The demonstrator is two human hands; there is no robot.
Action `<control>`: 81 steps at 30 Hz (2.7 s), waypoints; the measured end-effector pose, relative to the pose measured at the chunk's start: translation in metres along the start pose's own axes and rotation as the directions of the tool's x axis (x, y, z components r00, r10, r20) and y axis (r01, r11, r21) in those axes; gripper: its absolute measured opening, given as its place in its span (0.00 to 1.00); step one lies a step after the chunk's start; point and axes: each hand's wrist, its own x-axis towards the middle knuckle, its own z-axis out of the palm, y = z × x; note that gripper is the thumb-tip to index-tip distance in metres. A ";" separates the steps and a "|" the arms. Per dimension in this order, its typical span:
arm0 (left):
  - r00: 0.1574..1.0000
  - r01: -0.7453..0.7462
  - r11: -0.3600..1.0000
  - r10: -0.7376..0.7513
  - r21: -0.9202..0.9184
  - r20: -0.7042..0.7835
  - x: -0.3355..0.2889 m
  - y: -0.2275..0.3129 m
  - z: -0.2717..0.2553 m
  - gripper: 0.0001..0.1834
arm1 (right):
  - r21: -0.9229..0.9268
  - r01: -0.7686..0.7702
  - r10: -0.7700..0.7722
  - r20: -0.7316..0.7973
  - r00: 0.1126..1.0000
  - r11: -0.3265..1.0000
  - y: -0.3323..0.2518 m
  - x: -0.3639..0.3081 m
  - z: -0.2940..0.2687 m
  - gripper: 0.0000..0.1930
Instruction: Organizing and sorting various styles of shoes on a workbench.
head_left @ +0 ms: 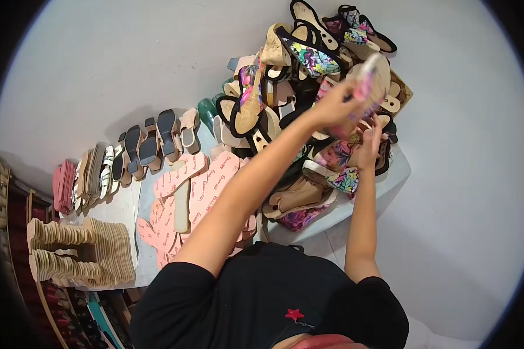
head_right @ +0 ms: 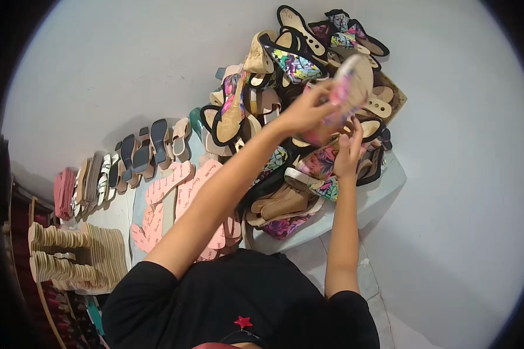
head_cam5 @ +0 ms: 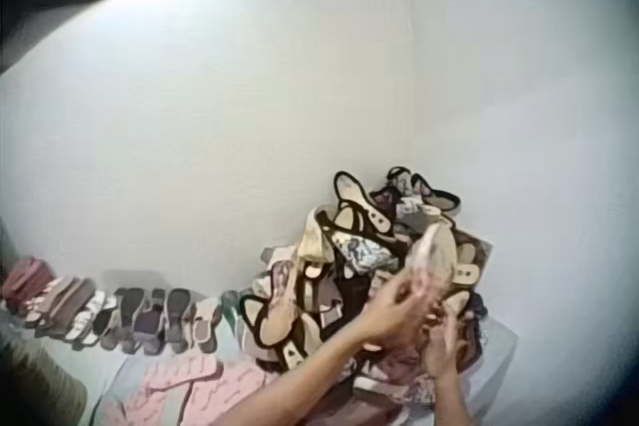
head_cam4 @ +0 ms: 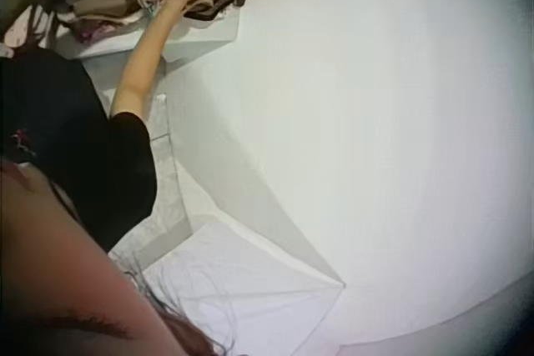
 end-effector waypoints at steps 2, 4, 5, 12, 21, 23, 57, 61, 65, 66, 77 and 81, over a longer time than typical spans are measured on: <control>0.979 0.162 0.975 -0.140 -0.150 0.150 -0.017 0.005 0.015 0.29 | 0.269 -0.182 0.180 0.032 0.983 0.946 -0.001 0.002 0.008 0.32; 0.995 0.004 0.997 -0.012 0.080 0.103 -0.028 0.009 0.033 0.29 | 0.174 -0.178 0.175 0.031 0.984 0.969 0.025 0.011 -0.017 0.30; 0.990 0.049 0.998 -0.045 -0.028 0.131 -0.037 0.002 0.028 0.28 | 0.090 -0.185 0.184 0.015 0.983 0.979 0.038 0.010 -0.020 0.29; 0.964 0.250 0.960 -0.258 -0.125 -0.058 -0.148 0.043 -0.075 0.22 | 0.197 -0.213 0.243 -0.141 0.960 0.957 -0.010 0.070 -0.003 0.25; 0.623 0.317 0.920 -0.385 -0.229 -0.681 -0.313 0.049 -0.139 0.21 | -0.363 -0.149 0.064 -0.236 0.970 0.920 0.052 0.129 0.020 0.42; 0.487 0.374 0.882 -0.450 -0.287 -0.749 -0.335 0.052 -0.136 0.19 | -0.417 -0.090 -0.003 -0.216 0.976 0.905 0.046 0.099 0.040 0.37; 0.800 0.599 0.482 -0.389 0.639 -0.456 -0.343 -0.069 -0.234 0.28 | -0.183 0.623 -0.411 0.608 0.679 0.761 -0.047 -0.026 0.315 0.16; 0.837 0.536 0.400 -0.369 0.744 -0.405 -0.338 -0.037 -0.196 0.31 | -0.648 0.372 0.432 0.740 0.516 0.665 0.028 -0.049 0.380 0.40; 0.782 0.619 0.453 -0.424 0.641 -0.456 -0.359 -0.003 -0.174 0.33 | -0.908 0.192 0.586 0.391 0.710 0.373 0.076 -0.080 0.405 0.43; 0.795 0.605 0.492 -0.420 0.626 -0.438 -0.362 -0.001 -0.166 0.33 | -0.910 0.221 0.485 0.379 0.788 0.351 0.103 -0.079 0.398 0.46; 0.738 0.484 0.868 -0.472 -0.109 -0.483 -0.393 0.005 -0.226 0.17 | -0.789 0.110 0.437 0.443 0.783 0.605 0.068 -0.078 0.397 0.19; 0.717 0.405 0.886 -0.460 -0.225 -0.523 -0.393 -0.009 -0.253 0.15 | -0.579 0.263 0.175 0.590 0.788 0.771 0.034 -0.075 0.404 0.22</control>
